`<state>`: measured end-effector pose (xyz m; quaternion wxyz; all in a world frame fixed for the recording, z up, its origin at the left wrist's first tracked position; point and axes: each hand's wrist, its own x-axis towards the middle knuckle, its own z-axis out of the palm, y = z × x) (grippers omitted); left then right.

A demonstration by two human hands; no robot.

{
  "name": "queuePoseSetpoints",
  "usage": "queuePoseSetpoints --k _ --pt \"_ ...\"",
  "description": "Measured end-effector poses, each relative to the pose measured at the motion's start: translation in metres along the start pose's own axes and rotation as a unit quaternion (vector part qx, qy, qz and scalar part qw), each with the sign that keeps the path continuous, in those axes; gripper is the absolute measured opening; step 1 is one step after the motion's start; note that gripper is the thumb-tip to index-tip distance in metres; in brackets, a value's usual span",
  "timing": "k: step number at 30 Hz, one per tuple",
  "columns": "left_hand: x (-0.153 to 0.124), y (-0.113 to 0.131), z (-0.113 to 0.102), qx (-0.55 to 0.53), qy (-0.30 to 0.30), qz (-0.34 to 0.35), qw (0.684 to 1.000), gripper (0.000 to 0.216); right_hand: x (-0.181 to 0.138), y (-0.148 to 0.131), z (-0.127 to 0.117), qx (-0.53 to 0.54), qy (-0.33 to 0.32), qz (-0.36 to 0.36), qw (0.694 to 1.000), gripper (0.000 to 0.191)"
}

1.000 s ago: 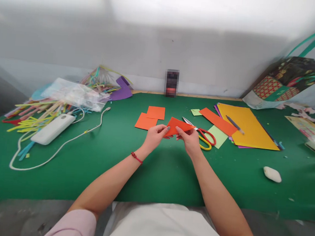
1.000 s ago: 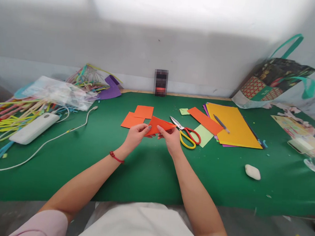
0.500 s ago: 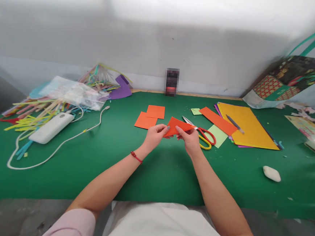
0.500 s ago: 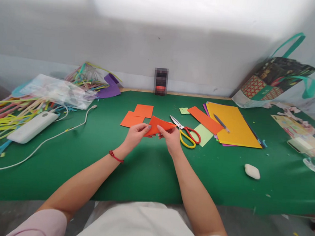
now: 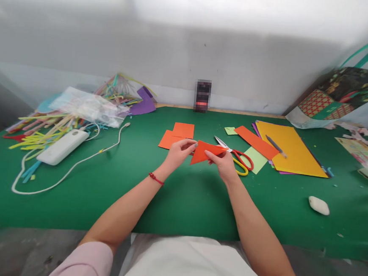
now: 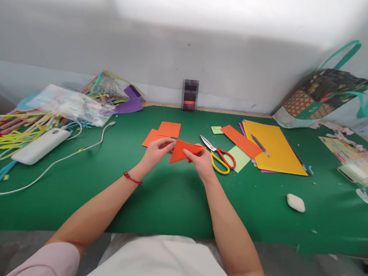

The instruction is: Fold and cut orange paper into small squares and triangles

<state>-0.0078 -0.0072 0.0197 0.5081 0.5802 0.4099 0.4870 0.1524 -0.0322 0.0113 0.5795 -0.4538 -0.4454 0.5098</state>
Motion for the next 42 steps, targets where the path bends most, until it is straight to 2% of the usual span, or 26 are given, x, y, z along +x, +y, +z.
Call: queuePoseSetpoints --k 7,11,30,37,42 --pt "0.0011 -0.0007 -0.0001 -0.013 0.005 -0.020 1.000 0.033 -0.0033 -0.0028 0.0022 -0.021 -0.035 -0.007 0.999 0.030" --pt "0.0009 -0.0010 0.0001 -0.002 -0.003 -0.010 1.000 0.030 -0.0035 -0.0014 0.0012 -0.031 -0.053 -0.008 0.998 0.029" --pt "-0.0003 -0.0010 0.0013 0.025 0.012 0.032 0.999 0.026 -0.0039 -0.0016 0.0018 -0.035 -0.049 0.001 0.998 0.030" --pt "0.0003 -0.0001 0.0000 0.021 0.030 0.026 0.999 0.025 -0.0041 -0.0038 0.0012 -0.010 -0.051 0.017 0.998 0.031" --pt "0.0018 -0.0020 -0.0010 0.034 0.035 0.035 0.998 0.022 -0.0022 -0.0040 0.0009 -0.018 -0.022 0.018 0.999 0.033"
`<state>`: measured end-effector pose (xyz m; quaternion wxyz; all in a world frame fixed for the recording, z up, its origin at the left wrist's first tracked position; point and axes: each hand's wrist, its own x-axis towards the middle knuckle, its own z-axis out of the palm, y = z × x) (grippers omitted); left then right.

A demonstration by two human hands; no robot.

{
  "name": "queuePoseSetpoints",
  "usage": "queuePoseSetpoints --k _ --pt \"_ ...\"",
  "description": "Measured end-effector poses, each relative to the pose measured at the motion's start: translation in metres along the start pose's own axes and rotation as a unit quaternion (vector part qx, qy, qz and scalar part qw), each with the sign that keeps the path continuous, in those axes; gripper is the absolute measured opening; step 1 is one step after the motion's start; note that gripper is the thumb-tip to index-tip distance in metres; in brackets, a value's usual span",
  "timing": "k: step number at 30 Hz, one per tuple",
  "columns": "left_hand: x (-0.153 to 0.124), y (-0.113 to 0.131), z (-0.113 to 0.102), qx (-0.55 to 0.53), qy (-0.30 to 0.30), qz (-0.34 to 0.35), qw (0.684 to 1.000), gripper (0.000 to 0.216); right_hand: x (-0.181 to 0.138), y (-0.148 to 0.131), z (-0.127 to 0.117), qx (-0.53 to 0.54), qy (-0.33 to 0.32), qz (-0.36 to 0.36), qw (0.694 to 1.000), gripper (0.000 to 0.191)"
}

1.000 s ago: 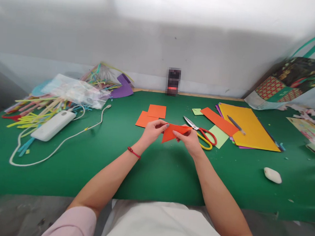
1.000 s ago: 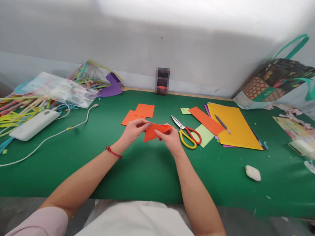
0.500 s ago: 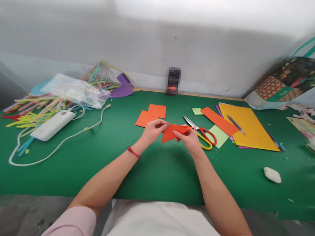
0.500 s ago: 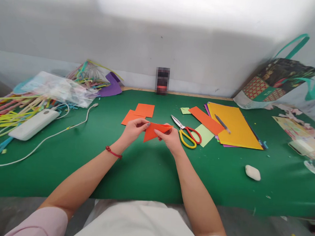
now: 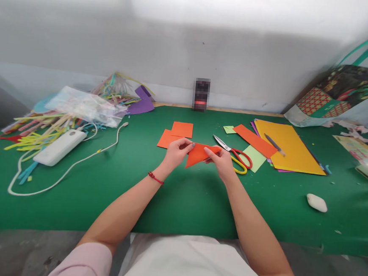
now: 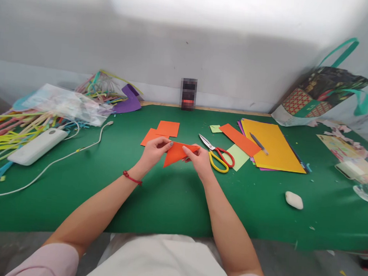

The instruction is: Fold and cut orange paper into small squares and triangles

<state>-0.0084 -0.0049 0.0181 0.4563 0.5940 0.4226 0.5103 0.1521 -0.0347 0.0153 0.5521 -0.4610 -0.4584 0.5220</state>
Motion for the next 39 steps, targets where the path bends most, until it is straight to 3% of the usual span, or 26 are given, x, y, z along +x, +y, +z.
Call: queuePoseSetpoints --k 7,17,29,39 --pt "0.001 -0.001 0.000 0.017 0.005 0.010 1.000 0.021 0.001 0.001 0.002 0.013 0.008 -0.010 1.000 0.034" --pt "0.006 -0.004 -0.006 0.003 0.009 0.005 1.000 0.027 0.002 0.000 -0.003 0.017 -0.036 -0.008 0.999 0.036" --pt "0.010 -0.007 -0.011 -0.005 0.011 0.011 1.000 0.029 0.003 -0.007 -0.008 0.016 0.017 -0.032 0.999 0.029" --pt "0.008 -0.007 -0.008 0.006 0.013 0.026 1.000 0.028 0.004 -0.006 -0.006 0.051 0.056 0.013 0.997 0.037"
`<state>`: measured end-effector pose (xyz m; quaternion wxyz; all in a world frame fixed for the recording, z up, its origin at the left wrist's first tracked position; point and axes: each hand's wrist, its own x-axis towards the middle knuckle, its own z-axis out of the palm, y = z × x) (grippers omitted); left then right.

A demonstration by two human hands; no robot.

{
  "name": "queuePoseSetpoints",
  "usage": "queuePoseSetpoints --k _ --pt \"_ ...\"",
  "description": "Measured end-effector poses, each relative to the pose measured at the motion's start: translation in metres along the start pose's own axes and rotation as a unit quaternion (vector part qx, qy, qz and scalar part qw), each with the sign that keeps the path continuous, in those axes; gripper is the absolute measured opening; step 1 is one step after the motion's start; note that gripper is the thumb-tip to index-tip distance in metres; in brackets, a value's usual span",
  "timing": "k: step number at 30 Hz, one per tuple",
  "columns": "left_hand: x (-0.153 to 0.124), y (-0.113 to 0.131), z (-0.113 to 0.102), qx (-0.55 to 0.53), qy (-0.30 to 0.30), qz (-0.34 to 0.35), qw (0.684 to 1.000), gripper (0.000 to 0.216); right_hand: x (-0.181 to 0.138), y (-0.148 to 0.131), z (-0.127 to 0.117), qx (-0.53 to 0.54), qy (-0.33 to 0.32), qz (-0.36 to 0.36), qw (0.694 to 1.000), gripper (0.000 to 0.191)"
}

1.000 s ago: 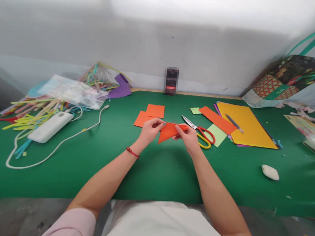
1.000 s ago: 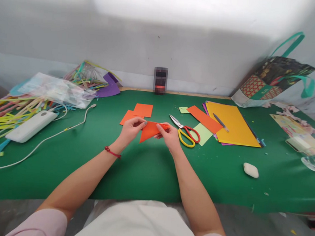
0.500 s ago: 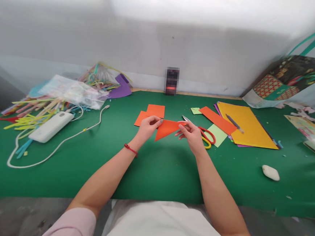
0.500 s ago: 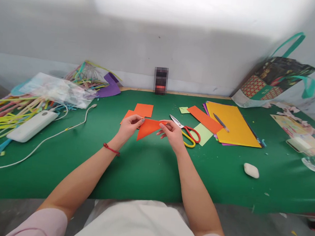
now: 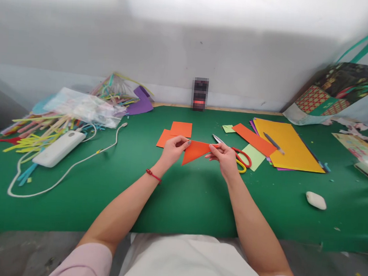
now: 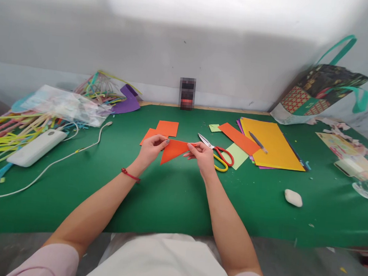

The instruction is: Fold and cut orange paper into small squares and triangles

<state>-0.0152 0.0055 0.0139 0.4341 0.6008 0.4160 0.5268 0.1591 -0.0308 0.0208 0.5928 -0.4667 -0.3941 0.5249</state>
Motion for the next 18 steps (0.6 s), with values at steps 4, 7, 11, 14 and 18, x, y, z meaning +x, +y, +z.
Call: queuePoseSetpoints --k 4,7,11,14,18 --pt "-0.0012 0.0005 0.0003 0.001 -0.001 0.000 1.000 0.027 -0.0008 -0.0003 0.0000 0.011 0.002 0.005 1.000 0.038" --pt "0.0000 -0.0011 -0.0009 0.008 0.003 0.004 1.000 0.026 -0.0007 -0.0003 -0.0015 0.013 -0.015 -0.001 1.000 0.037" --pt "0.0020 -0.0030 -0.0020 0.013 0.006 0.014 1.000 0.026 -0.0005 -0.0005 -0.0021 -0.001 -0.030 -0.023 0.999 0.037" --pt "0.0013 -0.0014 -0.0006 0.017 -0.002 0.019 1.000 0.026 -0.0013 0.0007 -0.0005 -0.015 0.001 -0.043 0.999 0.038" --pt "-0.0013 0.0025 0.0020 0.024 -0.013 0.029 0.999 0.025 -0.0031 0.0040 0.0022 -0.034 0.051 -0.077 0.995 0.036"
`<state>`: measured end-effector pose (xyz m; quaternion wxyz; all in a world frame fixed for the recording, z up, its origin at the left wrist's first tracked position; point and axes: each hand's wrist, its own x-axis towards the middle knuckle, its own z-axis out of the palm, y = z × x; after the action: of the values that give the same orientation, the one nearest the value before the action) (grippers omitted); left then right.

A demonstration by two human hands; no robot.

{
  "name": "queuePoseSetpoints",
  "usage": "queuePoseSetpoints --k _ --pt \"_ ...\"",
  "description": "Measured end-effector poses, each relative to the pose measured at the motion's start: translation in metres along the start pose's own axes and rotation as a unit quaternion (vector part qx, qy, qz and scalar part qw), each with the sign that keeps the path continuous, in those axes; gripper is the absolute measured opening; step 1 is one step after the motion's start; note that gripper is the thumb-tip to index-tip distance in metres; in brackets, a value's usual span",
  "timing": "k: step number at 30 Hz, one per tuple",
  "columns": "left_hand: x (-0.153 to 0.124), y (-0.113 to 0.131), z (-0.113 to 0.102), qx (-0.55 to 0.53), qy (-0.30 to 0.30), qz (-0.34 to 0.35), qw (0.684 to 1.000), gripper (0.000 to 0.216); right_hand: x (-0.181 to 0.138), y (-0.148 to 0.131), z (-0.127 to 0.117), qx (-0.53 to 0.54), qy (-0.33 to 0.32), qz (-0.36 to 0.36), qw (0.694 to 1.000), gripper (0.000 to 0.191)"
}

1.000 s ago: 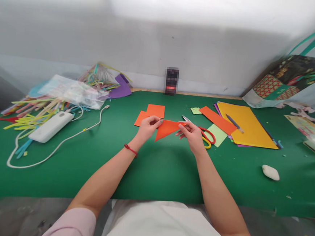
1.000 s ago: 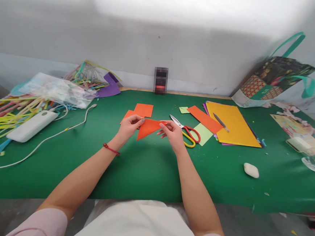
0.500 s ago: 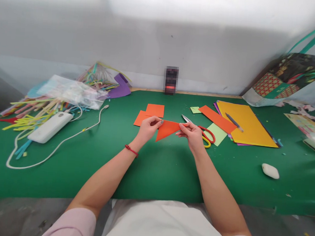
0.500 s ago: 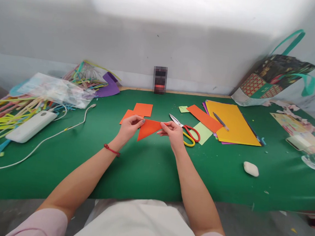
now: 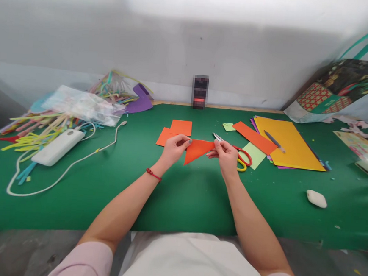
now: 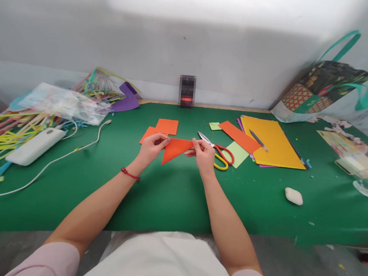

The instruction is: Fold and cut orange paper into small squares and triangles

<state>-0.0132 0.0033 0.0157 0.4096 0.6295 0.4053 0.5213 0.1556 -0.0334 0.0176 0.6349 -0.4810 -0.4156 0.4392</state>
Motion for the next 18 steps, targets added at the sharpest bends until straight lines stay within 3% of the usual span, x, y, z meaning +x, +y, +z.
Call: queuePoseSetpoints --k 4,13,18 --pt "-0.001 0.002 0.000 0.004 0.013 0.004 1.000 0.023 -0.001 0.002 0.001 0.006 0.001 -0.008 1.000 0.034" --pt "-0.003 0.001 0.001 -0.015 0.014 -0.017 1.000 0.023 -0.005 0.005 0.006 0.006 -0.208 0.089 0.974 0.043" --pt "-0.003 -0.002 0.003 -0.014 0.015 -0.008 1.000 0.022 -0.006 0.005 0.011 -0.013 -0.154 0.088 0.984 0.045"
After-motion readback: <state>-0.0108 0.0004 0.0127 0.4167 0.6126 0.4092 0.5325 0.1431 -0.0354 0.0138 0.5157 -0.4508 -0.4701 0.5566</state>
